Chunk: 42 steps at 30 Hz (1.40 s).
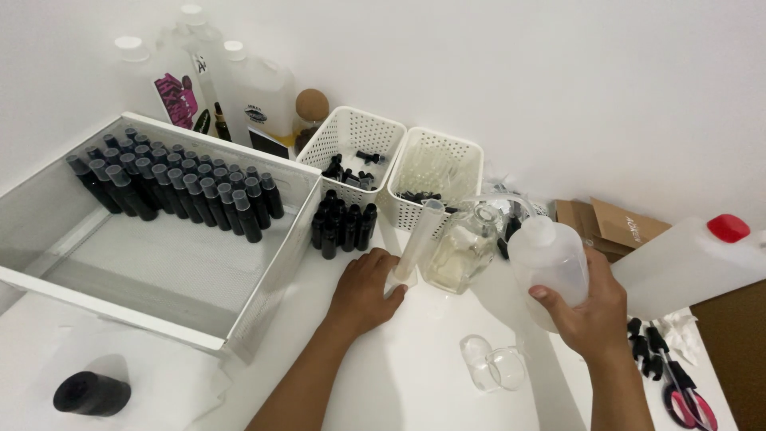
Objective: Assembling small perfume spray bottles by attaching nozzles and organizing them in a tray
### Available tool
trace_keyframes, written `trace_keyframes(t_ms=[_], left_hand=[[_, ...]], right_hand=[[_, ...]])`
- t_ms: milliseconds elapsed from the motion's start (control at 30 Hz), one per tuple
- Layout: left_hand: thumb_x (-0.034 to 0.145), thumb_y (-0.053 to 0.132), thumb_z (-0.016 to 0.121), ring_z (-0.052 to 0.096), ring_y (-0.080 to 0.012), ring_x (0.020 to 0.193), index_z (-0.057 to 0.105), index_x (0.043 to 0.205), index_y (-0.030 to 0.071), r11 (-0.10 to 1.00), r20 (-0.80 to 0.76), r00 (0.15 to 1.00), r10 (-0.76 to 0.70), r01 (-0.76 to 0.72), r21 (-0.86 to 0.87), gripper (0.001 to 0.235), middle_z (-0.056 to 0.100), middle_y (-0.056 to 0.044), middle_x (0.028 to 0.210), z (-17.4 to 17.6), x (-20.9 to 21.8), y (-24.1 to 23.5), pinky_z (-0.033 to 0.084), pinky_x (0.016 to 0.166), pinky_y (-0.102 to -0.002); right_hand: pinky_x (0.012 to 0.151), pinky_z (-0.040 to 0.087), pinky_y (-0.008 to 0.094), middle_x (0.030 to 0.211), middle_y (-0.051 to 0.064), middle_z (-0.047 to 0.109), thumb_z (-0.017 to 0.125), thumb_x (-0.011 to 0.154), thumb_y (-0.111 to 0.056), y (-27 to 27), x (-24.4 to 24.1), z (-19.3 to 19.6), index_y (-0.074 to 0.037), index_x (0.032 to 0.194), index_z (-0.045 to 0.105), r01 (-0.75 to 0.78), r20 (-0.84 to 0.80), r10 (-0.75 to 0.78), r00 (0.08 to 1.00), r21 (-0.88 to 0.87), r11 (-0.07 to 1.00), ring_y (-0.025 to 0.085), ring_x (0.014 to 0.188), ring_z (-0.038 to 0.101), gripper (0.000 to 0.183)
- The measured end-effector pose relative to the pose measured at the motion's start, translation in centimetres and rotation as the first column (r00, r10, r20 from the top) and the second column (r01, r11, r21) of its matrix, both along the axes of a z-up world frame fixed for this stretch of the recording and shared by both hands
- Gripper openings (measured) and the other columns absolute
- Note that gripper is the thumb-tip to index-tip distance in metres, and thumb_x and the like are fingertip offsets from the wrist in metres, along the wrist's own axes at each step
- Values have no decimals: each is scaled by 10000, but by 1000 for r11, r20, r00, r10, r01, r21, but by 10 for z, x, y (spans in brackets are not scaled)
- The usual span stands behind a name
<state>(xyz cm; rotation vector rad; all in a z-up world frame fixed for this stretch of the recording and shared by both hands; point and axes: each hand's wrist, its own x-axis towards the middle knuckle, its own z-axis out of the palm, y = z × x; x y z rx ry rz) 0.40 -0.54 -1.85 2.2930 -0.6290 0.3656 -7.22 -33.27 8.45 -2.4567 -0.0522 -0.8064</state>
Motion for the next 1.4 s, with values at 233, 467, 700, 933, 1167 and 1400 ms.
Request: trace_keyframes(t_ms=[233,467,700,933,1167,1400], left_hand=[[848,282,679,614,-287,963,635,1175,113,1000,-29,1000,-4,4,2,371,607,-56,1093,2,0,0,463,853,-441],[853,305,670,612,-286,959,635,1165,108,1000,-62,998,-9,9,9,371,605,-58,1090,5,-1,0,465,848,-440],[837,305,685,618,-304,936,644,1119,104,1000,-36,999,5,-4,30,349,608,-71,1060,4,0,-1,471,806,-455],[847,307,678,610,-299,939,631,1141,107,1000,-24,1000,2,-1,15,359,597,-60,1076,2,1,0,461,827,-446],[945,273,614,632,-289,1068,582,1288,53,988,-142,988,-62,82,134,409,585,-111,1154,25,-7,8,471,884,-415],[949,290,598,636,-289,1063,564,1308,69,989,-171,984,-51,74,128,424,582,-105,1153,30,-6,8,474,885,-415]], right_hand=[[753,509,444,1134,133,673,769,724,-465,-3,2,-2,-25,1347,558,24,-21,-25,999,-18,1000,321,954,632,792],[779,522,444,1223,131,659,750,736,-483,3,0,2,-22,1376,543,-4,-21,4,1000,-11,1000,322,1042,635,816],[827,519,450,1279,137,645,760,717,-462,9,-1,7,-48,1409,542,14,-63,-11,998,39,999,324,1085,623,835],[801,509,418,1189,109,635,753,739,-476,10,0,7,-41,1386,540,-26,-34,27,999,24,999,295,1018,616,808],[933,513,586,1064,280,637,703,789,-626,17,3,9,-1,1386,487,-62,-40,65,997,73,995,460,1028,656,890],[1126,396,471,1308,156,505,729,893,-277,22,20,-15,2,1429,343,-171,-11,208,978,524,834,249,1231,507,717]])
